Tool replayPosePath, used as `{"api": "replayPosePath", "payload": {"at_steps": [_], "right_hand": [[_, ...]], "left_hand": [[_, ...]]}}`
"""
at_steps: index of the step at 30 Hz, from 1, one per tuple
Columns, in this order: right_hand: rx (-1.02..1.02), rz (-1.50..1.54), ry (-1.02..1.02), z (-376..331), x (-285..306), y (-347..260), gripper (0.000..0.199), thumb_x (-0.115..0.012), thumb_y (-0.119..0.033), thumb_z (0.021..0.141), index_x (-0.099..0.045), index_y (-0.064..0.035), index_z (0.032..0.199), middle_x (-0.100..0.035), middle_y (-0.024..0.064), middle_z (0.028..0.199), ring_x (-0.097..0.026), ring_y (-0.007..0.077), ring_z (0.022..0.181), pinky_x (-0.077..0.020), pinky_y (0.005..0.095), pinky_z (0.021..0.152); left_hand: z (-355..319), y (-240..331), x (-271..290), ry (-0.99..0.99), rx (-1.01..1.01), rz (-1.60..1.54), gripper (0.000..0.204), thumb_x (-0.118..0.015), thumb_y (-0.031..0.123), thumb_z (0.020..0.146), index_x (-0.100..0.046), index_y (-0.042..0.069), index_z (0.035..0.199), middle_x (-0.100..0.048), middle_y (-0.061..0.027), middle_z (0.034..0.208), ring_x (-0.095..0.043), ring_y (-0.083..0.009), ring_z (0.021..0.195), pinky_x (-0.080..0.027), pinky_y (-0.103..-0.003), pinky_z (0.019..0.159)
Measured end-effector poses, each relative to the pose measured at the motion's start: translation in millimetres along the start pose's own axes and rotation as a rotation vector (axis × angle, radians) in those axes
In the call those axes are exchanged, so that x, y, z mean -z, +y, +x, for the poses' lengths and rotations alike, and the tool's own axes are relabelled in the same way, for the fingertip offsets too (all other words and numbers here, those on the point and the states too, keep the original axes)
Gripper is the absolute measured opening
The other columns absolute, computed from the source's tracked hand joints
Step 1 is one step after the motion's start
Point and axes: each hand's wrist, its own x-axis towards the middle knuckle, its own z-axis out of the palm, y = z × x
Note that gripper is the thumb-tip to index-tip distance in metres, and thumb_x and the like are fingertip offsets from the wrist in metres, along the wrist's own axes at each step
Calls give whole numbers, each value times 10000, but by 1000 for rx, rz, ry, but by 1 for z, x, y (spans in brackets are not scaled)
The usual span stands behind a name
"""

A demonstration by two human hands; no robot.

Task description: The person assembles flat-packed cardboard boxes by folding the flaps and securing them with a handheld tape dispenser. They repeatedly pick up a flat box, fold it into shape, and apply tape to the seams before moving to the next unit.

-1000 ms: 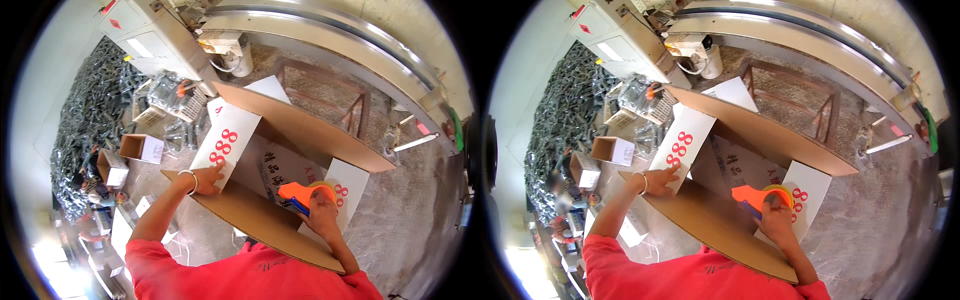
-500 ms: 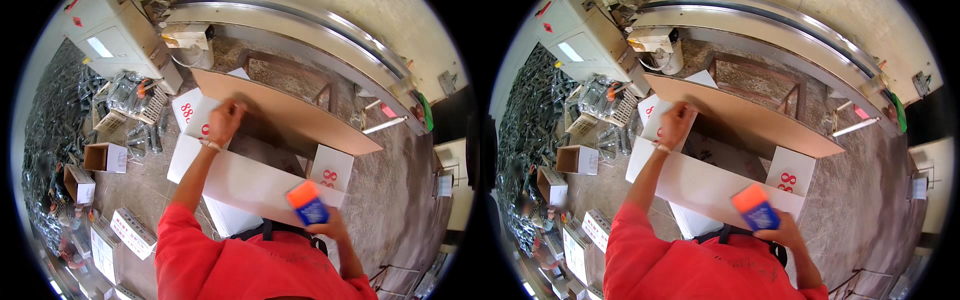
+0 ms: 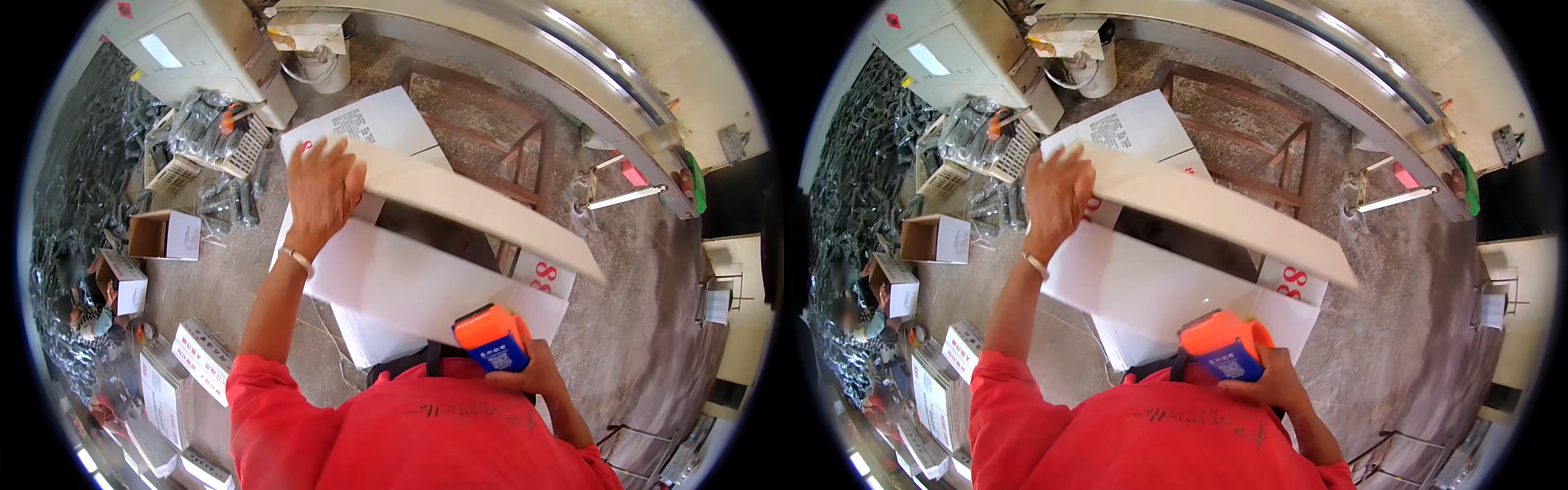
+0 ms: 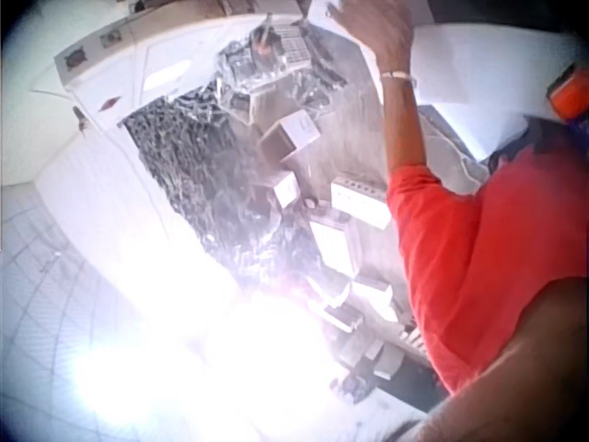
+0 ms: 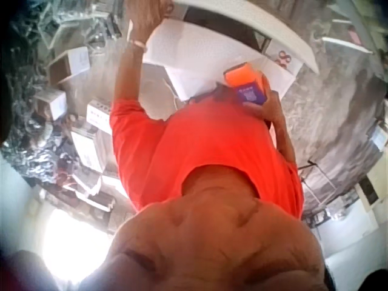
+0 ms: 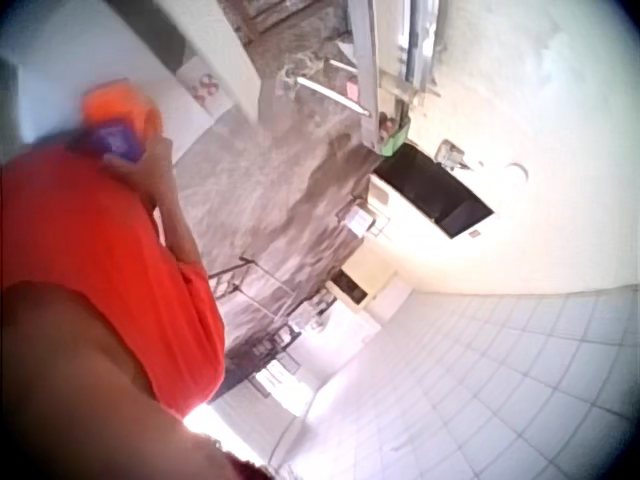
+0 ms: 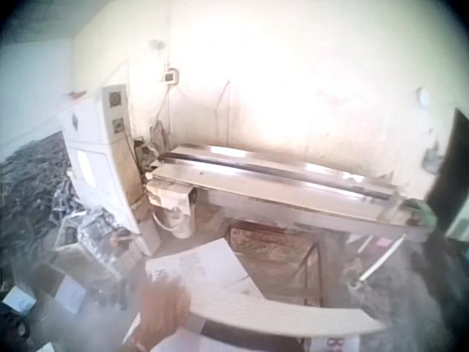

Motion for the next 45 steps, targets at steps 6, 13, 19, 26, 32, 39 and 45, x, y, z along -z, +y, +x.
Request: {"api": "replayPosePath", "payload": {"at_steps": [6,13,19,26,32,39,45], "right_hand": [[-62,197,-84,13,37,-22,566,-866,-178,428,-619,1,906,-628,20,746,-547,67,676,-468,239,642],[-74,258,-213,102,31,-22,370,-715,-219,667,-606,37,910,-613,51,738,-577,104,616,-480,247,576],[-22,304,-249,100,39,-18,367,-727,-219,650,-611,15,908,-603,46,735,-569,105,613,-473,243,557],[-27,294,-262,102,42,-16,387,-730,-216,635,-612,8,927,-600,41,749,-560,101,614,-467,241,559],[-56,266,-307,103,38,-32,374,-710,-207,652,-607,10,939,-597,45,751,-563,100,645,-465,242,569],[43,43,-428,134,6,-94,348,-702,-237,669,-614,-1,909,-599,54,759,-558,109,642,-464,251,589],[152,-5,-545,186,-50,-154,376,-699,-315,683,-623,-9,887,-607,54,773,-557,112,667,-453,245,638]], "left_hand": [[-54,-11,-24,-133,83,-58,416,-390,331,912,-472,85,1237,-433,-127,1304,-355,-303,1239,-233,-403,1037],[-58,-17,-43,-94,49,-27,435,-406,342,906,-465,70,1240,-397,-117,1333,-365,-290,1233,-236,-393,1043],[-44,40,-24,-30,630,-1043,512,-546,421,838,-500,30,1165,-516,-133,1119,-534,-231,986,-456,-352,821],[-46,118,-32,-908,1054,-2165,533,-483,557,827,-571,44,944,-582,-47,746,-544,-117,578,-446,-204,512],[-57,123,-38,-553,854,-1873,332,-551,335,864,-619,10,846,-548,-5,616,-444,-56,503,-349,-182,443],[-73,11,-19,-165,838,-1030,240,-566,197,848,-661,6,737,-609,-7,669,-516,-69,609,-434,-227,544],[-90,-143,-26,-4,966,-741,314,-609,314,786,-668,18,699,-608,-64,588,-534,-106,523,-415,-273,503]]}}
